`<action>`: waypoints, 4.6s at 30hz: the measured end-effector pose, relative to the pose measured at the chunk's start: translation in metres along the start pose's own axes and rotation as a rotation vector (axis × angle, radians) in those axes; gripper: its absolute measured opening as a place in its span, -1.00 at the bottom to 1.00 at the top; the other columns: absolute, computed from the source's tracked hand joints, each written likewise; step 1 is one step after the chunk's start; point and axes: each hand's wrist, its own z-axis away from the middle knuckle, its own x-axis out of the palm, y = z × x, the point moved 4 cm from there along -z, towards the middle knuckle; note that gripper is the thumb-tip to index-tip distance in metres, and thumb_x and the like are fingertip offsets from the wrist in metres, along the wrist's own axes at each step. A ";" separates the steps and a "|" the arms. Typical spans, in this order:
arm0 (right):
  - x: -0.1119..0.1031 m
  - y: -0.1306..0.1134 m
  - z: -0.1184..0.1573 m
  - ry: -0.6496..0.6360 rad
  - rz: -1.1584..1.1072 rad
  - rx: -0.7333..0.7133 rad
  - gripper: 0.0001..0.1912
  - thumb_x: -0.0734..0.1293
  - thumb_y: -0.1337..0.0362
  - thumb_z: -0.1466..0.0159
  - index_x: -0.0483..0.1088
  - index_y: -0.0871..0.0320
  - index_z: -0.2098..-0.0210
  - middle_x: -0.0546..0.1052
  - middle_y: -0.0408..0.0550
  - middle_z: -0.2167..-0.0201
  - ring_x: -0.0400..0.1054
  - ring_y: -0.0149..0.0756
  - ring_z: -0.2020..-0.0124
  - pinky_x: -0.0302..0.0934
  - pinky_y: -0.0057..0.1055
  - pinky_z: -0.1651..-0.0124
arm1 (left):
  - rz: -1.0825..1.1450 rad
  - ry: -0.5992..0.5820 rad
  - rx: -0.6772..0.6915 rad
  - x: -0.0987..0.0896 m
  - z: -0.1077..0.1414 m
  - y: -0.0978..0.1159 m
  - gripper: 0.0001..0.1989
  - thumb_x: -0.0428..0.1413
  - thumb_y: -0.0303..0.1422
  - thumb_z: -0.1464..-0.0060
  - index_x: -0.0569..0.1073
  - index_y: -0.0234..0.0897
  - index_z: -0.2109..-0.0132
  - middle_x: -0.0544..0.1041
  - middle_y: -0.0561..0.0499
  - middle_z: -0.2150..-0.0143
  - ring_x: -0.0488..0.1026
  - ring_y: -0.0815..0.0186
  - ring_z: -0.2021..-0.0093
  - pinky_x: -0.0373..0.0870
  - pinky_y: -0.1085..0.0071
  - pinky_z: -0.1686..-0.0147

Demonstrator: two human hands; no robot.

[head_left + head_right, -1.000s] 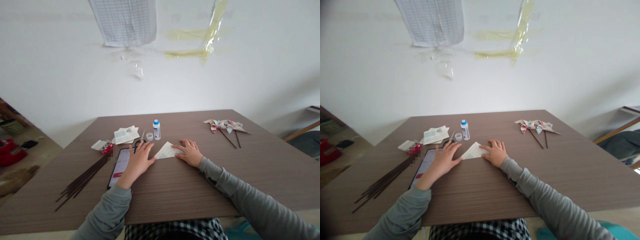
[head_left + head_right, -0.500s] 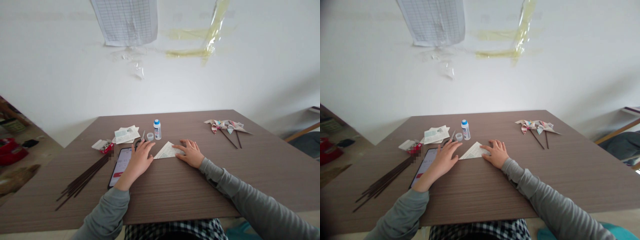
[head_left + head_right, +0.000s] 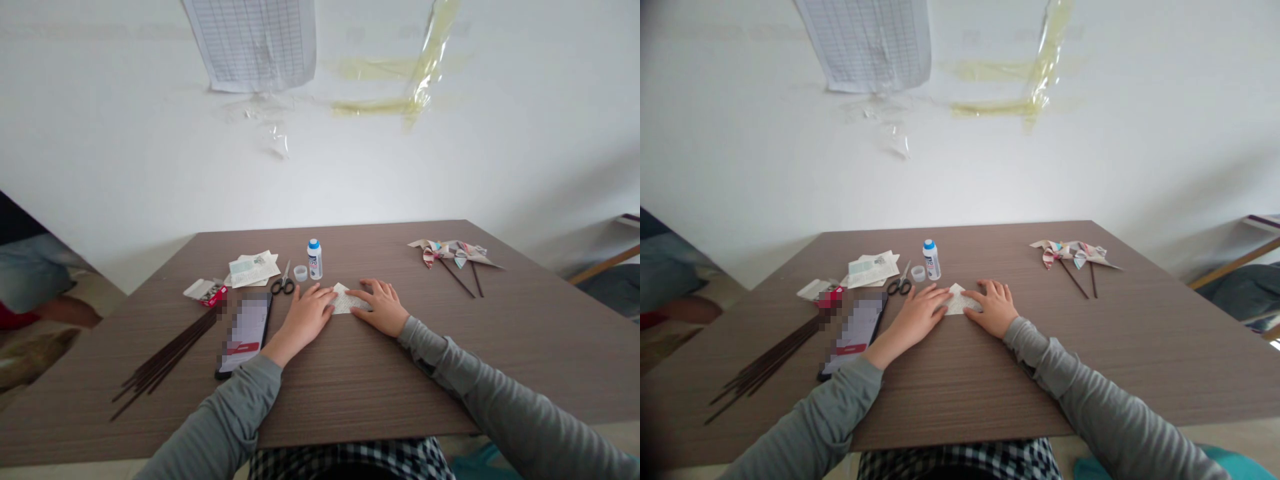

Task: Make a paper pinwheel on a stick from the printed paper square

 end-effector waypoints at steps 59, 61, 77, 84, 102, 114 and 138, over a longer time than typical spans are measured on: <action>-0.047 0.031 -0.004 -0.228 -0.003 0.125 -0.25 0.54 0.19 -0.53 0.69 -0.47 -0.65 0.43 0.06 -0.87 0.07 0.62 -0.94 0.15 0.81 -0.78 | 0.070 0.076 -0.101 -0.006 0.003 0.004 -0.59 0.47 -0.21 -0.58 0.86 0.05 -0.46 0.76 -0.16 -0.66 0.53 -0.37 -0.78 0.15 -0.65 -0.88; -0.048 0.034 -0.005 -0.238 -0.011 0.107 -0.23 0.53 0.21 -0.52 0.68 -0.47 -0.65 0.44 0.05 -0.86 0.09 0.61 -0.94 0.14 0.82 -0.79 | 0.072 0.076 -0.095 -0.005 0.002 0.004 -0.59 0.47 -0.21 -0.58 0.86 0.04 -0.46 0.75 -0.17 -0.66 0.53 -0.37 -0.77 0.15 -0.66 -0.88; -0.034 0.025 -0.002 -0.099 -0.021 0.114 -0.55 0.51 0.12 -0.61 0.87 -0.29 -0.40 0.59 0.08 -0.72 0.21 0.51 -0.87 0.17 0.68 -0.80 | 0.038 0.042 -0.104 -0.005 0.005 0.010 -0.54 0.37 -0.19 -0.63 0.80 0.05 -0.54 0.67 -0.14 -0.75 0.46 -0.37 -0.82 0.09 -0.63 -0.90; -0.011 -0.005 0.001 -0.008 0.003 0.100 -0.43 0.60 -0.10 -0.62 0.72 -0.10 -0.53 0.55 0.27 -0.68 0.32 0.40 -0.76 0.07 0.58 -0.84 | 0.029 0.053 -0.097 -0.008 0.008 0.022 -0.54 0.33 -0.25 -0.63 0.79 -0.02 -0.54 0.69 -0.22 -0.72 0.49 -0.41 -0.77 0.08 -0.67 -0.90; -0.012 -0.016 0.001 -0.083 -0.005 0.202 -0.29 0.58 -0.15 -0.68 0.59 -0.28 -0.74 0.43 0.20 -0.82 0.22 0.42 -0.87 -0.09 0.52 -0.93 | -0.005 0.051 -0.149 -0.005 -0.001 0.029 -0.56 0.44 -0.23 -0.58 0.80 0.04 -0.49 0.74 -0.18 -0.67 0.54 -0.36 -0.72 0.21 -0.63 -0.84; -0.013 -0.011 0.001 -0.089 -0.017 0.189 -0.32 0.59 -0.16 -0.67 0.62 -0.33 -0.71 0.43 0.18 -0.81 0.22 0.42 -0.86 -0.06 0.53 -0.92 | 0.016 0.040 -0.096 -0.007 0.003 0.016 -0.44 0.35 -0.33 -0.59 0.72 0.04 -0.61 0.69 -0.16 -0.73 0.49 -0.30 -0.81 0.33 -0.44 -0.84; -0.013 -0.010 0.001 -0.090 -0.025 0.181 -0.34 0.57 -0.10 -0.69 0.62 -0.36 -0.72 0.44 0.16 -0.82 0.21 0.41 -0.88 -0.10 0.56 -0.94 | -0.085 -0.096 -0.142 -0.030 0.021 -0.015 -0.43 0.28 -0.42 -0.63 0.77 0.08 -0.61 0.51 -0.15 -0.87 0.29 -0.32 -0.94 0.21 -0.51 -0.88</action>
